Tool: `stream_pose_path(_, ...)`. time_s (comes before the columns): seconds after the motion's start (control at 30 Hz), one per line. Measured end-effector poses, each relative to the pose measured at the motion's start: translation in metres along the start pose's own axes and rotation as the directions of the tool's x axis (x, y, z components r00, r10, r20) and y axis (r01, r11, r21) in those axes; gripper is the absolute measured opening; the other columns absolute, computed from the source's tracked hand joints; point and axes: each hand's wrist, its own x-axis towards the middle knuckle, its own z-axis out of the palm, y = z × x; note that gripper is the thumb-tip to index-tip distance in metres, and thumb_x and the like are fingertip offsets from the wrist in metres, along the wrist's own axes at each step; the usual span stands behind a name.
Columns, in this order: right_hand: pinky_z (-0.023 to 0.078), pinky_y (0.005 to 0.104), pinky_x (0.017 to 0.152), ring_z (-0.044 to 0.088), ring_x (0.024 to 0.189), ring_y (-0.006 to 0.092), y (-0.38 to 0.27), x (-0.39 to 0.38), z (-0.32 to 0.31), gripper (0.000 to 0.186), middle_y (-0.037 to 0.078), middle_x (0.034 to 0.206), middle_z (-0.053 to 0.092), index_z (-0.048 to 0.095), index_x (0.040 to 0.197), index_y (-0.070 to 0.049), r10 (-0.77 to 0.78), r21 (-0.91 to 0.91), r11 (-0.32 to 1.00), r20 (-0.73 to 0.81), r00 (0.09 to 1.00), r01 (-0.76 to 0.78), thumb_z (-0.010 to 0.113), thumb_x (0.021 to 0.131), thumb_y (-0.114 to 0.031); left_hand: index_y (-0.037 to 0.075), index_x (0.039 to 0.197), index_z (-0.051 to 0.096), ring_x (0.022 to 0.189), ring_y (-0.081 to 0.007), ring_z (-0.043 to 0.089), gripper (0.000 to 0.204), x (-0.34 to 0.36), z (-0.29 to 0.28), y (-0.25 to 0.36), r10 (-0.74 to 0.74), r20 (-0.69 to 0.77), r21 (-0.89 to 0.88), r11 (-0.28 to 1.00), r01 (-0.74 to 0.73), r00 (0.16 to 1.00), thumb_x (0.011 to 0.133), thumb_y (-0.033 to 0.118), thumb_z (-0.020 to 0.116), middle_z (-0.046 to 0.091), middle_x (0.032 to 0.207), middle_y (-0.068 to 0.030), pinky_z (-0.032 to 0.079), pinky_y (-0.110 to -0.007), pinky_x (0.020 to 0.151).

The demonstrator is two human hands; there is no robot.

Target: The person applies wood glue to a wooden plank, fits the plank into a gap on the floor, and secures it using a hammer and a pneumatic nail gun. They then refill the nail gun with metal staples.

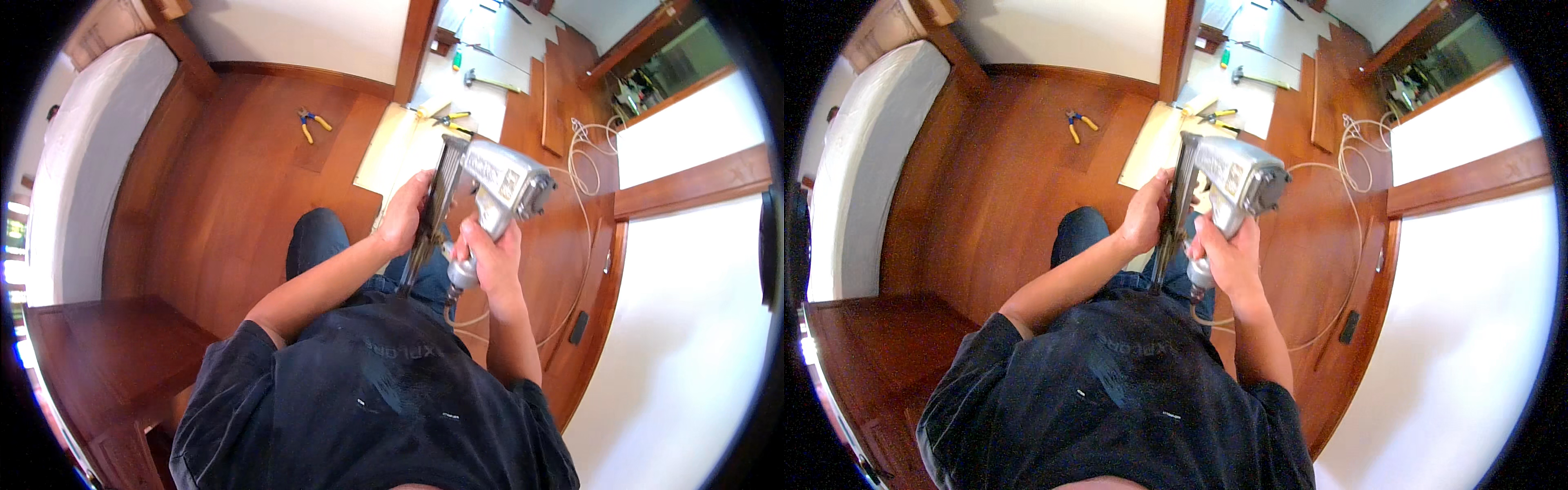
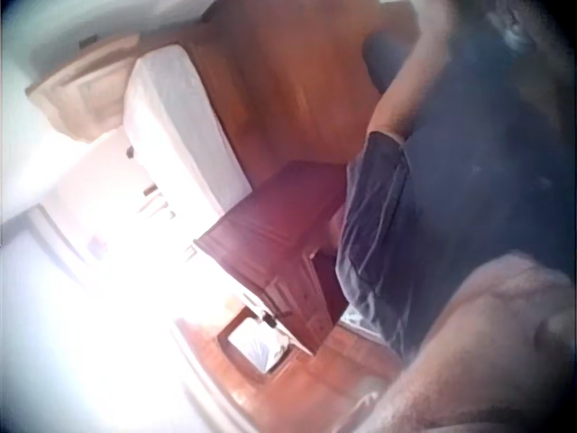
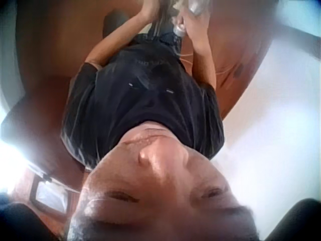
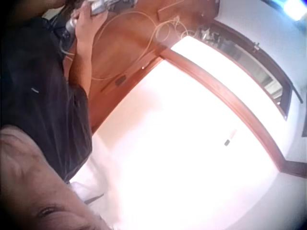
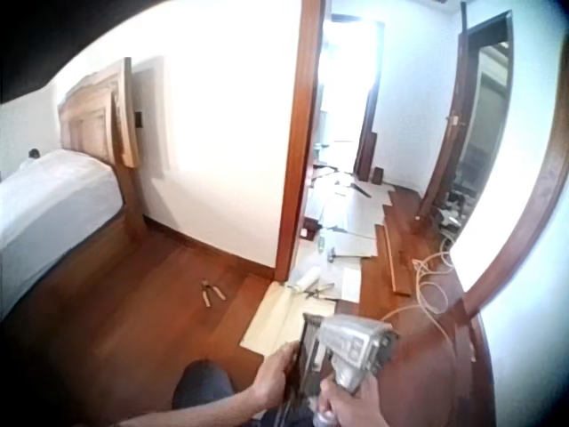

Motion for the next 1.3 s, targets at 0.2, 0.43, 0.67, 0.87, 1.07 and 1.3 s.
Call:
stream_pose_path(0.2, 0.051, 0.0299, 0.055, 0.058, 0.054, 0.0146, 0.017, 0.009, 0.001, 0.012, 0.005, 0.064, 0.057, 0.053, 0.098, 0.000, 0.006, -0.023, 1.000, -0.020, 1.000, -0.006, 0.063, 0.094, -0.006, 0.002, 0.128, 0.058, 0.085, -0.0171, 0.061, 0.042, 0.014, -0.033, -0.034, -0.176, -0.168, -0.288, 0.950, 0.123, 0.970, 0.108, 0.034, 0.039, 0.063, 0.098, -0.0059, 0.051, -0.032, 0.079)
stream_pose_path(0.43, 0.051, 0.0303, 0.056, 0.057, 0.054, 0.0132, -0.014, -0.033, -0.006, 0.022, 0.005, 0.066, 0.057, 0.057, 0.114, 0.003, -0.239, 0.010, 0.970, -0.149, 0.960, 0.243, 0.062, 0.093, -0.003, 0.004, 0.125, 0.059, 0.080, -0.0139, 0.058, 0.026, -0.022, -0.118, -0.049, -0.353, -0.293, -0.134, 0.935, 0.328, 0.888, 0.103, 0.009, 0.048, 0.061, 0.091, -0.0022, 0.049, -0.026, 0.070)
stream_pose_path(0.67, 0.048, 0.0295, 0.052, 0.056, 0.051, 0.0136, 0.010, 0.000, -0.059, 0.035, 0.005, 0.065, 0.058, 0.058, 0.119, 0.004, 0.131, 0.008, 0.991, -0.284, 0.950, -0.134, 0.063, 0.086, -0.004, 0.000, 0.135, 0.053, 0.086, -0.0142, 0.061, 0.034, -0.066, -0.205, -0.032, -0.212, -0.445, -0.031, 0.975, 0.222, 0.870, 0.101, 0.005, 0.053, 0.065, 0.104, -0.0064, 0.049, -0.025, 0.071)
stream_pose_path(0.87, 0.052, 0.0341, 0.060, 0.059, 0.062, 0.0170, 0.035, -0.011, -0.093, 0.023, 0.006, 0.076, 0.059, 0.055, 0.110, -0.001, 0.140, 0.195, 0.978, -0.370, 0.918, -0.071, 0.066, 0.093, -0.012, -0.002, 0.144, 0.044, 0.097, -0.0174, 0.066, 0.043, -0.101, -0.230, 0.012, -0.089, -0.547, 0.070, 0.986, 0.151, 0.832, 0.104, 0.012, 0.052, 0.065, 0.131, -0.0151, 0.052, -0.027, 0.075)
stream_pose_path(1.07, 0.058, 0.0389, 0.070, 0.061, 0.075, 0.0189, 0.037, -0.060, -0.159, 0.019, 0.008, 0.088, 0.058, 0.049, 0.115, -0.001, -0.216, 0.029, 0.949, -0.665, 0.715, 0.313, 0.055, 0.099, -0.011, 0.003, 0.144, 0.047, 0.091, -0.0110, 0.065, 0.046, -0.118, -0.315, 0.002, -0.099, -0.596, 0.081, 0.980, 0.182, 0.797, 0.106, 0.027, 0.055, 0.066, 0.130, -0.0088, 0.051, -0.021, 0.067)
stream_pose_path(1.3, 0.058, 0.0379, 0.071, 0.069, 0.089, 0.0300, 0.021, -0.116, -0.313, 0.077, 0.019, 0.103, 0.063, 0.022, 0.157, -0.003, -0.555, -0.869, -0.056, -0.382, 0.739, -0.491, 0.060, 0.090, -0.007, 0.008, 0.139, 0.054, 0.077, -0.0074, 0.060, 0.040, -0.032, -0.277, 0.020, -0.095, -0.534, 0.398, 0.849, 0.348, 0.840, 0.104, 0.025, 0.059, 0.064, 0.100, 0.0014, 0.047, -0.019, 0.060)
